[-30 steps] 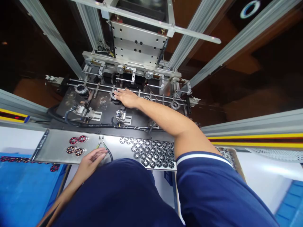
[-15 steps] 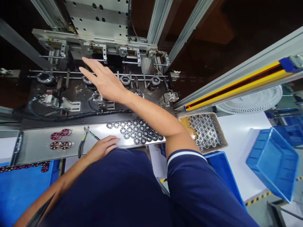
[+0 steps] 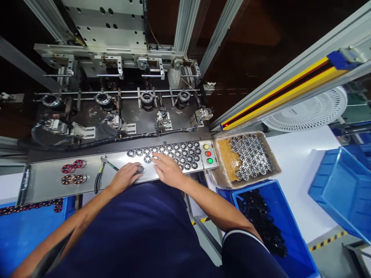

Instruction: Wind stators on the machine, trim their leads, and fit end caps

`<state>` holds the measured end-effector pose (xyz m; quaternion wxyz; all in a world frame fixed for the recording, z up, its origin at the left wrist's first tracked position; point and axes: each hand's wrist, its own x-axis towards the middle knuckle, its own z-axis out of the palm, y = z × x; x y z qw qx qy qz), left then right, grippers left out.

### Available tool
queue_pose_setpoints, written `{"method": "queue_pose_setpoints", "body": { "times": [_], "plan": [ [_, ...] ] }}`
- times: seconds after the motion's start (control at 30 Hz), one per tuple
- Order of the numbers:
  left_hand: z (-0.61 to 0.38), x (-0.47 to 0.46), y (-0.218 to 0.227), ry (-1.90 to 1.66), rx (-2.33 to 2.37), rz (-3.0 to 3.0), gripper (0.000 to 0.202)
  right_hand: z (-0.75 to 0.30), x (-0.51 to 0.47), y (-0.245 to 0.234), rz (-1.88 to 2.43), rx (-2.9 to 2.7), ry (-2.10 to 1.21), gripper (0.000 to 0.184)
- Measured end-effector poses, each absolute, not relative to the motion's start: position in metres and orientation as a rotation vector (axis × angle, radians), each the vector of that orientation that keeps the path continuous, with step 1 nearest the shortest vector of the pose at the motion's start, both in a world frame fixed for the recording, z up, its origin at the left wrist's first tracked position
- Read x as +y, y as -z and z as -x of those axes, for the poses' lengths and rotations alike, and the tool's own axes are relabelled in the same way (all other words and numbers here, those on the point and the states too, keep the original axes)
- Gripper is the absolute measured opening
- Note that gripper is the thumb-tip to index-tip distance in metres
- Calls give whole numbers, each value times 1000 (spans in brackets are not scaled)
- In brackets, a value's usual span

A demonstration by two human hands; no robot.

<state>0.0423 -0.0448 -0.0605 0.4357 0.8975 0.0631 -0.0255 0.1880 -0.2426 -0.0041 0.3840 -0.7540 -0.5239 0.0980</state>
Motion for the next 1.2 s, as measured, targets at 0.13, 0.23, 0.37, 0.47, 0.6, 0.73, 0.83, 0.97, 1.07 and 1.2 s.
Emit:
{"method": "queue_pose_setpoints", "body": {
  "times": [0.13, 0.23, 0.37, 0.47, 0.6, 0.73, 0.83, 0.97, 1.07, 1.2],
  "plan": [
    [-39, -39, 19, 29, 255, -2102, 24, -177, -225, -7, 1814, -1414, -339, 44],
    [-33, -33, -18, 5, 283, -1991, 24, -174, -211, -28, 1704, -1457, -393, 45],
    [-23, -35, -42, -104, 360, -1841, 31, -167, -199, -50, 1605, -1385, -388, 31],
    [-19, -44, -42, -199, 431, -1740, 39, -161, -194, -56, 1599, -1286, -331, 29],
    [-13, -49, -44, -303, 502, -1744, 36, -166, -192, -64, 1516, -1297, -383, 31],
    [-3, -45, -58, -284, 441, -1856, 27, -181, -192, -74, 1428, -1314, -721, 19],
    [0, -45, -65, -223, 283, -2016, 25, -190, -192, -75, 1367, -1308, -1029, 16],
    [-1, -47, -65, -227, 48, -2250, 32, -195, -191, -72, 1261, -1352, -1299, 24],
    [-3, -46, -64, -289, -34, -2273, 35, -197, -191, -71, 1165, -1403, -1395, 24],
    [-6, -36, -49, -295, 172, -2250, 42, -215, -190, -81, 1170, -1460, -1339, 18]
  ]
}}
